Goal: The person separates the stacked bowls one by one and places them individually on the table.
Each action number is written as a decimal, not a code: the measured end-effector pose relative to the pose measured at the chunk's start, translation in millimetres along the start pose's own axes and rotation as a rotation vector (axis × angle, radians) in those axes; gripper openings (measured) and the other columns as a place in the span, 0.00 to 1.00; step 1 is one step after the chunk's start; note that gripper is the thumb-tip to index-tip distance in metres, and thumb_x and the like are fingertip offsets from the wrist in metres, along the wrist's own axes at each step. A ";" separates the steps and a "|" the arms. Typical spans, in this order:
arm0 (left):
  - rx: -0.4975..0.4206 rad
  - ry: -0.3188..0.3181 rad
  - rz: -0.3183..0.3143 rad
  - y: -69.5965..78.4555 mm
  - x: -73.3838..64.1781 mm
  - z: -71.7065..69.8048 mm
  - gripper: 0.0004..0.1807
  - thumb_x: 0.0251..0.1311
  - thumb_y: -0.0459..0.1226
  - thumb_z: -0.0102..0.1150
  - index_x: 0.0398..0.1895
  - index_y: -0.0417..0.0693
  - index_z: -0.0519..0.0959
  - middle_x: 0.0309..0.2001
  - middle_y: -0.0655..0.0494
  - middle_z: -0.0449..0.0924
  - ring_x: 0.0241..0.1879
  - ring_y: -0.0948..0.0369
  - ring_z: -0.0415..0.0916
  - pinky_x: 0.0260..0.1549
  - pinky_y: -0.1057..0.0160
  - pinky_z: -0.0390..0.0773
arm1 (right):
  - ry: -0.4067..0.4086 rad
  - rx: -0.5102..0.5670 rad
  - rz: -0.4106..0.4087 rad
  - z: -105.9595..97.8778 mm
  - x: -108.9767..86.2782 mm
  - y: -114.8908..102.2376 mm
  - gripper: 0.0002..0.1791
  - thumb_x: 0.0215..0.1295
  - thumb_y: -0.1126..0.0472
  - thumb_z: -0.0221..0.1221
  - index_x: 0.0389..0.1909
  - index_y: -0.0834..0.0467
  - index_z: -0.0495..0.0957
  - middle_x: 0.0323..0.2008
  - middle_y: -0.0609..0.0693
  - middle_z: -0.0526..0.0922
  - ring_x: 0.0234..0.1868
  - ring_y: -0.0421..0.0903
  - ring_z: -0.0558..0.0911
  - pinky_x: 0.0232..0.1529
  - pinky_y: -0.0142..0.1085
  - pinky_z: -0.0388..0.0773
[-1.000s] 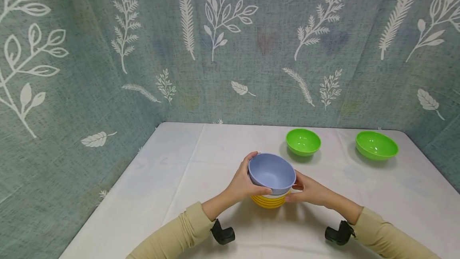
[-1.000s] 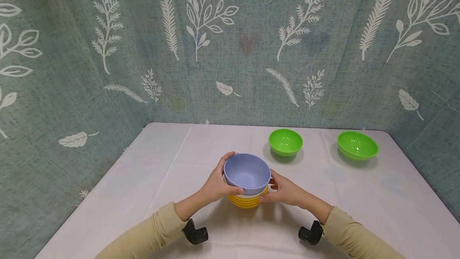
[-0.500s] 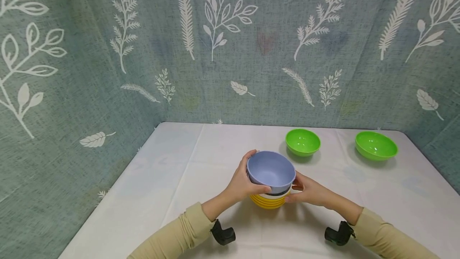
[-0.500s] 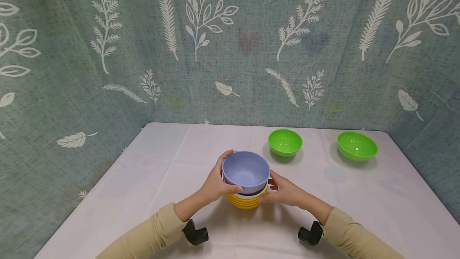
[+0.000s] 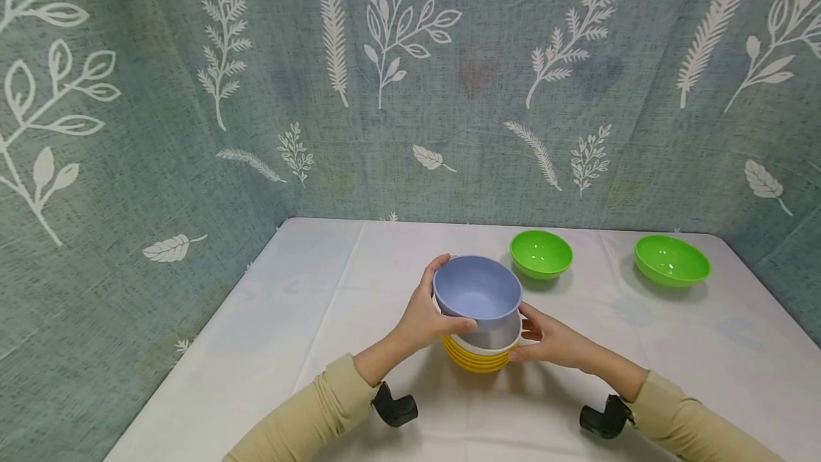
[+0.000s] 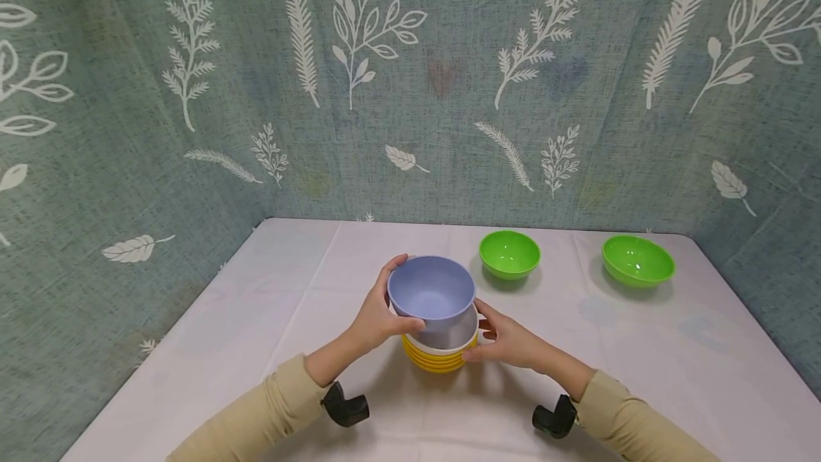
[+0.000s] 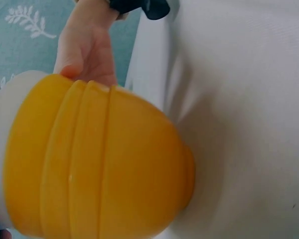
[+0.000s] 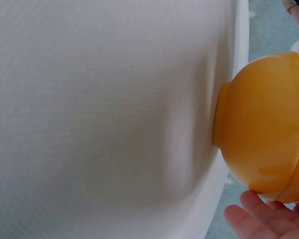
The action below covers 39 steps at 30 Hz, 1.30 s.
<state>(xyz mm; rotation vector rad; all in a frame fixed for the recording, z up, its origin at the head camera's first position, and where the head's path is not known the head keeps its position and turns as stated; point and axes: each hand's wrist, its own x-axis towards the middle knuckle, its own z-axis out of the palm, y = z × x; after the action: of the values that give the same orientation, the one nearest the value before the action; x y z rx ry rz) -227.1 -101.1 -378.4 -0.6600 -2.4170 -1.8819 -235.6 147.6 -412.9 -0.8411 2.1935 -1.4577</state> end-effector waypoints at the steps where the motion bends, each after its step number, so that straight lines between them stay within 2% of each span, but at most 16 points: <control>1: -0.004 0.005 0.000 0.7 0.6 -1.4 0.63 0.30 0.60 0.72 0.70 0.49 0.48 0.66 0.48 0.57 0.60 0.50 0.63 0.55 0.50 0.68 | 0.000 0.000 0.001 0.0 -0.1 -0.2 0.50 0.54 0.59 0.64 0.69 0.68 0.42 0.66 0.70 0.52 0.61 0.67 0.63 0.59 0.58 0.61; 5: -0.002 0.025 0.000 2.9 2.1 -7.0 0.63 0.31 0.58 0.73 0.70 0.47 0.48 0.66 0.46 0.57 0.60 0.49 0.62 0.55 0.49 0.68 | -0.001 0.008 0.009 0.1 -0.3 0.0 0.52 0.54 0.59 0.64 0.70 0.67 0.39 0.67 0.69 0.49 0.62 0.67 0.62 0.59 0.57 0.61; 9: 0.002 0.050 0.014 4.5 3.8 -13.8 0.62 0.31 0.59 0.72 0.69 0.46 0.49 0.66 0.46 0.58 0.60 0.50 0.62 0.55 0.51 0.67 | 0.001 0.016 0.002 0.8 0.7 1.0 0.51 0.55 0.59 0.64 0.70 0.64 0.40 0.67 0.68 0.53 0.61 0.65 0.64 0.59 0.55 0.62; 12: -0.053 0.098 0.095 5.2 7.0 -18.4 0.55 0.39 0.57 0.69 0.67 0.43 0.52 0.62 0.43 0.64 0.60 0.50 0.61 0.59 0.51 0.62 | 0.004 0.010 -0.014 1.2 -0.2 2.2 0.48 0.55 0.60 0.64 0.69 0.67 0.44 0.65 0.68 0.56 0.60 0.65 0.66 0.58 0.55 0.64; 16: -0.063 0.104 0.189 5.5 12.1 -22.2 0.46 0.49 0.55 0.63 0.64 0.41 0.56 0.56 0.43 0.71 0.59 0.51 0.61 0.61 0.50 0.56 | 0.016 -0.009 -0.009 1.6 -1.6 2.0 0.46 0.54 0.59 0.64 0.66 0.70 0.47 0.62 0.69 0.59 0.59 0.66 0.66 0.57 0.56 0.65; 21: 0.024 0.008 0.131 1.1 14.3 -22.2 0.49 0.47 0.59 0.62 0.66 0.43 0.54 0.60 0.48 0.67 0.61 0.54 0.59 0.60 0.51 0.57 | 0.031 -0.012 0.009 0.6 -1.4 -1.8 0.50 0.53 0.59 0.65 0.69 0.67 0.43 0.65 0.67 0.56 0.60 0.66 0.64 0.57 0.60 0.61; 27: 0.082 -0.077 0.050 -3.5 12.5 -19.3 0.59 0.44 0.61 0.63 0.71 0.42 0.43 0.67 0.51 0.57 0.67 0.52 0.51 0.63 0.48 0.53 | 0.016 -0.031 0.000 -1.0 -2.9 -5.9 0.49 0.54 0.58 0.64 0.68 0.69 0.44 0.63 0.69 0.58 0.60 0.67 0.64 0.56 0.60 0.62; 30: 0.109 -0.114 0.017 -4.8 9.9 -18.0 0.62 0.42 0.62 0.63 0.71 0.43 0.40 0.69 0.53 0.54 0.68 0.53 0.49 0.64 0.49 0.51 | 0.014 -0.027 -0.002 -0.6 -2.8 -6.1 0.49 0.54 0.58 0.64 0.68 0.69 0.44 0.64 0.69 0.57 0.60 0.67 0.64 0.56 0.60 0.62; 39: 0.124 -0.127 -0.004 -9.8 5.1 -15.3 0.64 0.38 0.64 0.64 0.71 0.43 0.41 0.69 0.53 0.53 0.69 0.55 0.47 0.65 0.49 0.49 | 0.014 -0.025 0.005 -0.1 -2.5 -6.5 0.49 0.55 0.57 0.64 0.68 0.69 0.42 0.64 0.70 0.56 0.60 0.67 0.64 0.57 0.60 0.62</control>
<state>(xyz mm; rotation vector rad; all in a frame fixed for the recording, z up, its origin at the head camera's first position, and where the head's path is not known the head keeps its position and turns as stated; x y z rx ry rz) -238.8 -115.5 -381.9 -0.7897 -2.5880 -1.7235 -232.0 147.6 -406.9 -0.8358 2.2263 -1.4412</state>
